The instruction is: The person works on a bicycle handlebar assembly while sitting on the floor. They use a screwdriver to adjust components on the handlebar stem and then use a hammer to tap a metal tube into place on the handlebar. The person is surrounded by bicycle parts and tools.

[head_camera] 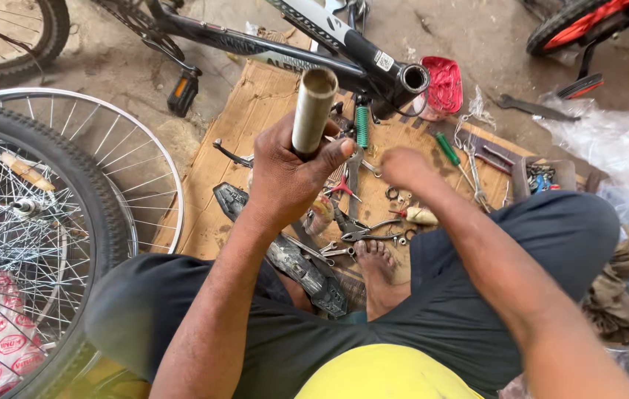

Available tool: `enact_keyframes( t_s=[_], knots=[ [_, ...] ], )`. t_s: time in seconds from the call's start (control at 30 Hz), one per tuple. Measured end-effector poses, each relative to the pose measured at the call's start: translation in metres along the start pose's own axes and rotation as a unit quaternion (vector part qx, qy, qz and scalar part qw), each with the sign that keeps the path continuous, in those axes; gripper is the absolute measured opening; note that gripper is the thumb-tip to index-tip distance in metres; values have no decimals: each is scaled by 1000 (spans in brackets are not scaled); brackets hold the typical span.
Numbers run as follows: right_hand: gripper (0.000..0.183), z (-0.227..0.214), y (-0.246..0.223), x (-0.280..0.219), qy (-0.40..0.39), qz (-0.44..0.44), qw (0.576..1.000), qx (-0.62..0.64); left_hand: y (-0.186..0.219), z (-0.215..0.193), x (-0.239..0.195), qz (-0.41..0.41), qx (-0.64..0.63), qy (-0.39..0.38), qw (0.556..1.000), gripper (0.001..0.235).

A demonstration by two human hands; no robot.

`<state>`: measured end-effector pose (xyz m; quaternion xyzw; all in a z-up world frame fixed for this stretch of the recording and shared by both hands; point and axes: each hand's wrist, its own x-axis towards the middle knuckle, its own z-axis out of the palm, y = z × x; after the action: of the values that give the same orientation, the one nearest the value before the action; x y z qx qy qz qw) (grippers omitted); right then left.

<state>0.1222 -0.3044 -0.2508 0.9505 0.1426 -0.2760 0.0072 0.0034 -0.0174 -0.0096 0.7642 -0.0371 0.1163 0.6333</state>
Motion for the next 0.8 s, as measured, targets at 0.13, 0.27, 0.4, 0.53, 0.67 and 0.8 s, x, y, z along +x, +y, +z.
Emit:
enact_keyframes(
  t_s=[0.13,0.27,0.4,0.53,0.67,0.8],
  knots=[
    [25,52,53,23,69,60,994,52,-17,8,-5,-51,18,-8,998,31],
    [24,96,46,11,47,114,985,119,-29,6,-4,-31,114,-25,993,28],
    [28,110,36,8,-30,129,989,65,-29,3,-6,-43,132,-50,989,26],
    [30,115,26,-5,-17,97,995,-16,-30,-5,-7,-16,179,-63,982,31],
    [25,106,18,-4,22,75,997,-24,-36,-8,6,2,246,-104,964,40],
    [33,91,3,5,-110,88,990,-20,-35,-9,14,-12,217,-135,967,48]
  ],
)
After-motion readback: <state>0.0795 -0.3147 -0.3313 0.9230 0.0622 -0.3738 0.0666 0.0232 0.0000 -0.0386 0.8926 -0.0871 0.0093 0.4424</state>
